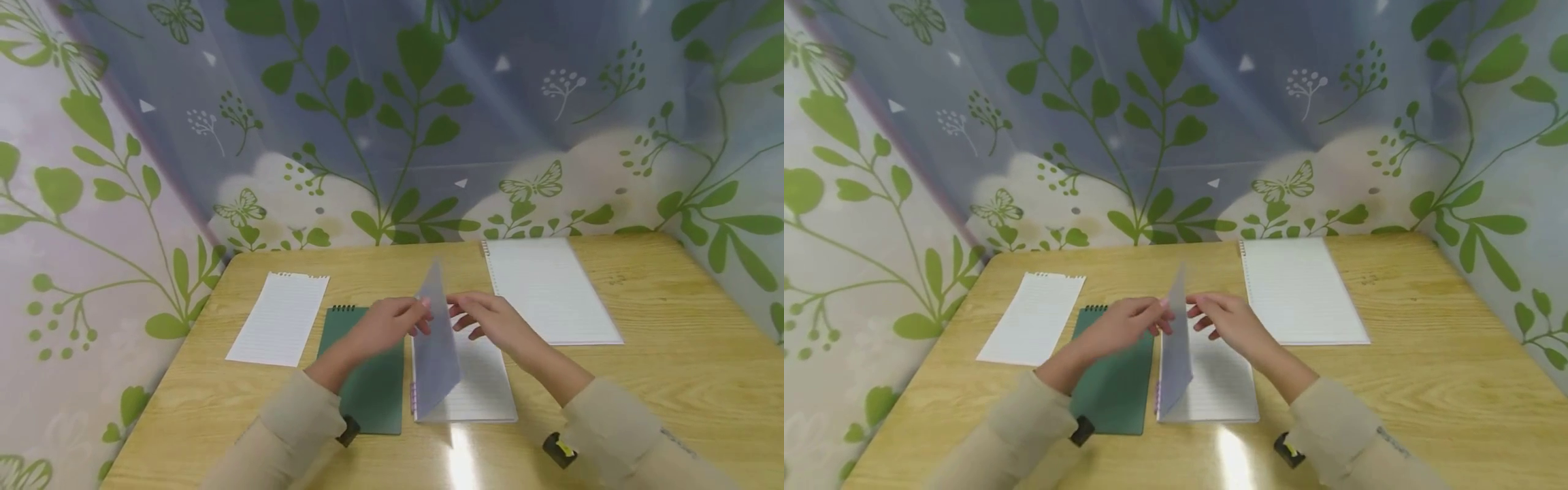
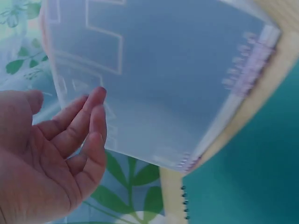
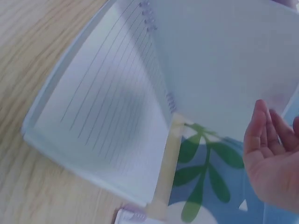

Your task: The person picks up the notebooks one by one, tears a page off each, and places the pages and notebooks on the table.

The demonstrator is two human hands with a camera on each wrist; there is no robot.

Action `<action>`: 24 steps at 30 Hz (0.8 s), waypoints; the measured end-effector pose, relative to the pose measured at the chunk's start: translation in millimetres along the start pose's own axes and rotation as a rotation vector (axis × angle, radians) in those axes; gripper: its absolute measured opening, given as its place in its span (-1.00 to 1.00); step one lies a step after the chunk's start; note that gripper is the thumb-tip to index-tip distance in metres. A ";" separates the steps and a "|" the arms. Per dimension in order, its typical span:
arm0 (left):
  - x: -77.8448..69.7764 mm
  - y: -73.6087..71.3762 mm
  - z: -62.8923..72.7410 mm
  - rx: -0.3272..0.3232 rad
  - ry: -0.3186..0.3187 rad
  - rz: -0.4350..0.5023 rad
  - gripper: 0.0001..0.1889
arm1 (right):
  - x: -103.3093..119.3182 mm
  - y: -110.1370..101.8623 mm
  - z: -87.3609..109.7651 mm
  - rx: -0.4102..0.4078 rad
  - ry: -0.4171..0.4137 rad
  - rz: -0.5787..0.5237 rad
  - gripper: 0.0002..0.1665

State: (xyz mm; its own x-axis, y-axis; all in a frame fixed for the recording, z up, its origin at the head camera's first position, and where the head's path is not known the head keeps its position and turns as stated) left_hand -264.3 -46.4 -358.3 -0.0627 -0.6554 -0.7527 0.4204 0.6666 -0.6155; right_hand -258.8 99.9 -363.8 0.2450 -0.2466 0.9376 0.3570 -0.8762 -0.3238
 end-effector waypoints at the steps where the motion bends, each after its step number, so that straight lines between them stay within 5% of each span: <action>1: -1.2 -2.7 -0.4 0.004 -0.021 0.039 -0.52 | 3.0 4.7 -1.2 0.029 -0.018 -0.002 -0.46; 10: 4.7 -18.0 0.6 0.016 -0.151 0.094 -0.46 | 17.1 36.5 -9.0 0.170 -0.095 -0.025 -0.53; 15: 11.8 -31.0 3.2 -0.036 -0.176 0.023 -0.60 | 10.3 41.1 -14.0 0.221 -0.098 -0.047 -0.53; 18: 14.8 -40.4 5.1 -0.080 -0.177 -0.041 -0.69 | -5.1 27.7 -19.4 0.182 -0.128 0.132 -0.56; 24: 28.3 -51.8 10.8 -0.097 -0.186 -0.059 -0.71 | -49.0 -13.8 -18.8 0.086 -0.067 0.713 -0.51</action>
State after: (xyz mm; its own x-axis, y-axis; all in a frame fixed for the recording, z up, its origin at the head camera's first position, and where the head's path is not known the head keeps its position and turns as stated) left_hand -278.1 -103.3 -345.2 0.0873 -0.7425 -0.6642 0.3315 0.6504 -0.6835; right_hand -292.7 116.4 -402.9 0.4986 -0.7182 0.4854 0.1586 -0.4750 -0.8656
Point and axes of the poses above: each hand's wrist, its own z-axis away from the middle knuckle, its own y-axis out of the palm, x = y × z, the point moved 8 cm from there along -z, towards the middle knuckle, and after that the axes turned 11 degrees about -y, right-handed, at the moved point
